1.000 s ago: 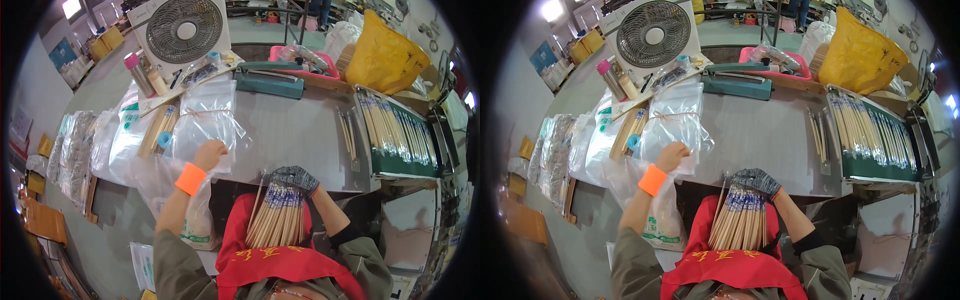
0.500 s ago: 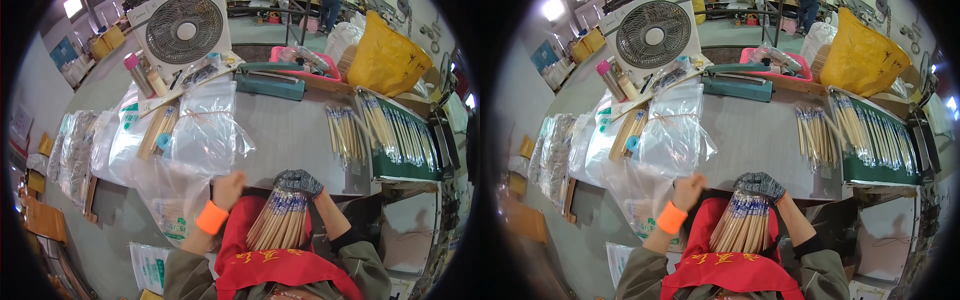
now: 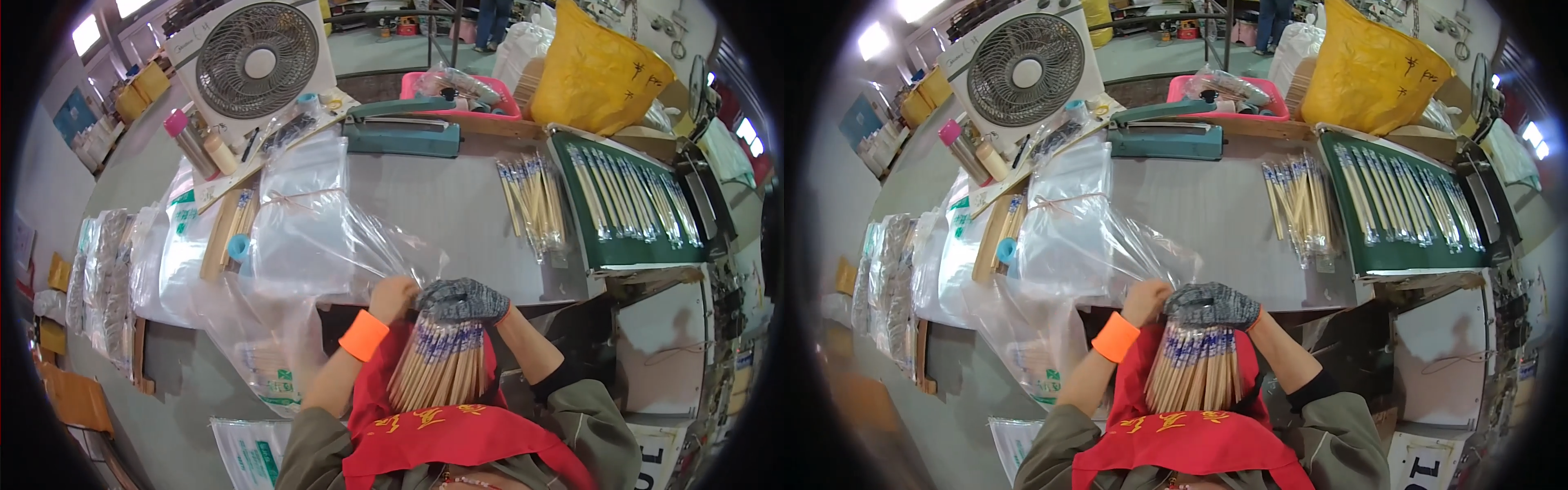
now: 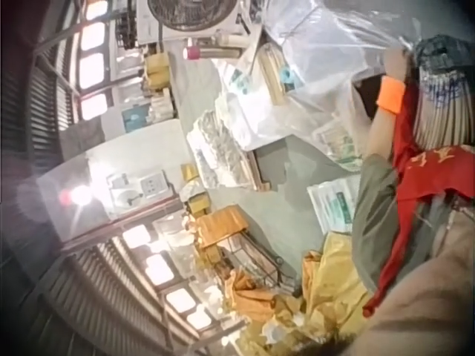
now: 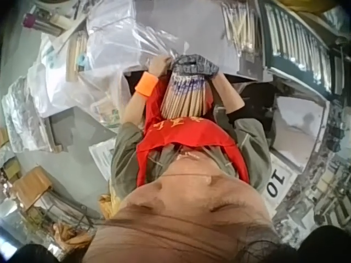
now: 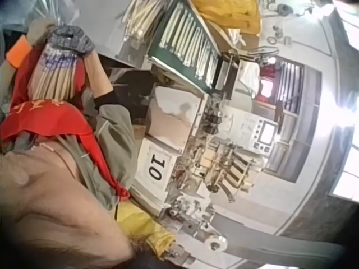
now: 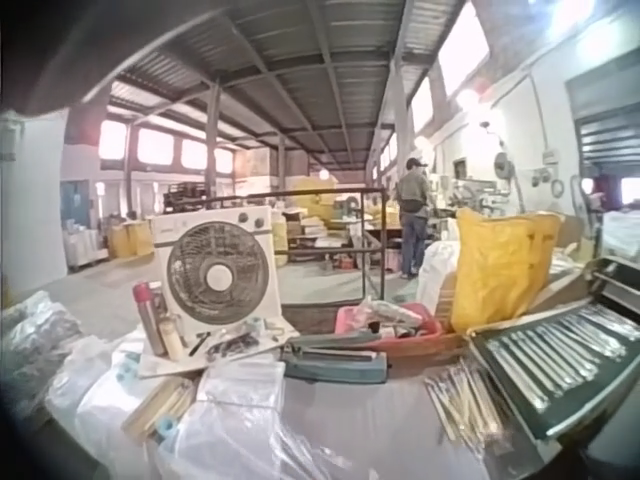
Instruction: Packaging bundles of chopsticks into plastic bags and organizing them on pallets.
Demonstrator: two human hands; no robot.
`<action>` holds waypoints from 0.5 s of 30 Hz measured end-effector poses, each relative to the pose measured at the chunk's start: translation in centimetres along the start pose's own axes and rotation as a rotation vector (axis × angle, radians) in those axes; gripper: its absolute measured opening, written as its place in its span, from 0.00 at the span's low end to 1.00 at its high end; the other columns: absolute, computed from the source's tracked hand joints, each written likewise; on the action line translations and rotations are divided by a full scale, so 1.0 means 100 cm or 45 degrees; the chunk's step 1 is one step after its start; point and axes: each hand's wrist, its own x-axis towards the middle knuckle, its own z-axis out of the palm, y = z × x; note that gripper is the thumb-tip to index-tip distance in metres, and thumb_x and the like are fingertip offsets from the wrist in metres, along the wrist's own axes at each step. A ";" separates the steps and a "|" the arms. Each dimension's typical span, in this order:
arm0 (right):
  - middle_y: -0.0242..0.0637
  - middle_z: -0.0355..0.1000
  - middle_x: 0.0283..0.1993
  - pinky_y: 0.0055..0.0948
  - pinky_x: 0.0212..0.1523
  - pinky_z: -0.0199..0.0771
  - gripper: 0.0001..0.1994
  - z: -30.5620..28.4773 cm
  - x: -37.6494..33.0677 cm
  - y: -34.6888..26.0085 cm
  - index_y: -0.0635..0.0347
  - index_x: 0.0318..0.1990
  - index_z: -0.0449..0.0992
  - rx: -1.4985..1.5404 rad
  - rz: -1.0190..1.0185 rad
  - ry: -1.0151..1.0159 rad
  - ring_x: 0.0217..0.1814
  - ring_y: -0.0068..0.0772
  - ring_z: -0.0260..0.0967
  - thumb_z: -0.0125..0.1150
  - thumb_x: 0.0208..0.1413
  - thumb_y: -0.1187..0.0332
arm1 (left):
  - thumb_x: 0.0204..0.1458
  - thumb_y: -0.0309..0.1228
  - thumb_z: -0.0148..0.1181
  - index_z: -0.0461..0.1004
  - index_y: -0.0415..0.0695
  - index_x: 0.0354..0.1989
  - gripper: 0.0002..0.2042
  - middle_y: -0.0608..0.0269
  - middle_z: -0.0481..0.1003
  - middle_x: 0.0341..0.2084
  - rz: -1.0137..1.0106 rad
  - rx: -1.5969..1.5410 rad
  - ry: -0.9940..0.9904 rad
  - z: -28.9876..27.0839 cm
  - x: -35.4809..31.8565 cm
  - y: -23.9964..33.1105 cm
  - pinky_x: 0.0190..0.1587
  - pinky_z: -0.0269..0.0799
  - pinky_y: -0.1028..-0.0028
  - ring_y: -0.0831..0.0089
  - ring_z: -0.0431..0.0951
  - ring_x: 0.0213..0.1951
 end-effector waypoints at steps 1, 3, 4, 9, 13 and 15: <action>0.38 0.71 0.49 0.28 0.54 0.66 0.14 0.002 0.003 -0.002 0.64 0.46 0.73 -0.006 0.008 0.004 0.52 0.27 0.66 0.56 0.52 0.70 | 0.48 0.31 0.50 0.75 0.43 0.26 0.08 0.54 0.74 0.26 -0.038 -0.091 0.103 0.013 -0.008 -0.002 0.33 0.68 0.64 0.56 0.74 0.29; 0.38 0.68 0.53 0.31 0.56 0.64 0.17 0.009 0.010 -0.001 0.65 0.49 0.71 0.542 0.350 0.057 0.54 0.34 0.65 0.56 0.52 0.69 | 0.48 0.30 0.50 0.75 0.42 0.28 0.07 0.54 0.74 0.26 -0.083 -0.185 0.197 0.027 -0.017 0.005 0.32 0.68 0.64 0.55 0.74 0.28; 0.37 0.66 0.56 0.29 0.57 0.63 0.18 0.007 0.010 0.009 0.66 0.52 0.67 0.645 0.400 0.122 0.55 0.32 0.64 0.53 0.54 0.69 | 0.48 0.28 0.50 0.73 0.41 0.29 0.06 0.53 0.74 0.24 -0.239 -0.331 0.588 0.034 -0.020 0.022 0.31 0.68 0.65 0.54 0.74 0.28; 0.47 0.62 0.57 0.32 0.49 0.67 0.28 0.042 0.032 0.021 0.66 0.55 0.62 -0.992 0.461 0.264 0.51 0.42 0.66 0.54 0.52 0.57 | 0.38 0.20 0.54 0.71 0.43 0.26 0.06 0.60 0.68 0.16 0.553 0.044 0.859 0.002 -0.050 0.054 0.23 0.65 0.68 0.60 0.70 0.20; 0.49 0.62 0.56 0.37 0.40 0.72 0.39 0.071 -0.017 0.046 0.65 0.59 0.55 -1.067 0.606 0.665 0.44 0.48 0.70 0.59 0.46 0.47 | 0.33 0.22 0.57 0.71 0.48 0.24 0.07 0.68 0.66 0.15 0.753 0.172 0.545 -0.002 -0.076 0.070 0.19 0.60 0.72 0.69 0.68 0.19; 0.50 0.63 0.55 0.37 0.40 0.72 0.39 0.096 -0.051 0.046 0.65 0.59 0.54 -0.344 0.627 0.763 0.44 0.46 0.71 0.60 0.46 0.48 | 0.32 0.22 0.57 0.71 0.48 0.24 0.08 0.68 0.67 0.16 0.755 0.219 0.461 -0.001 -0.096 0.063 0.20 0.61 0.72 0.70 0.68 0.20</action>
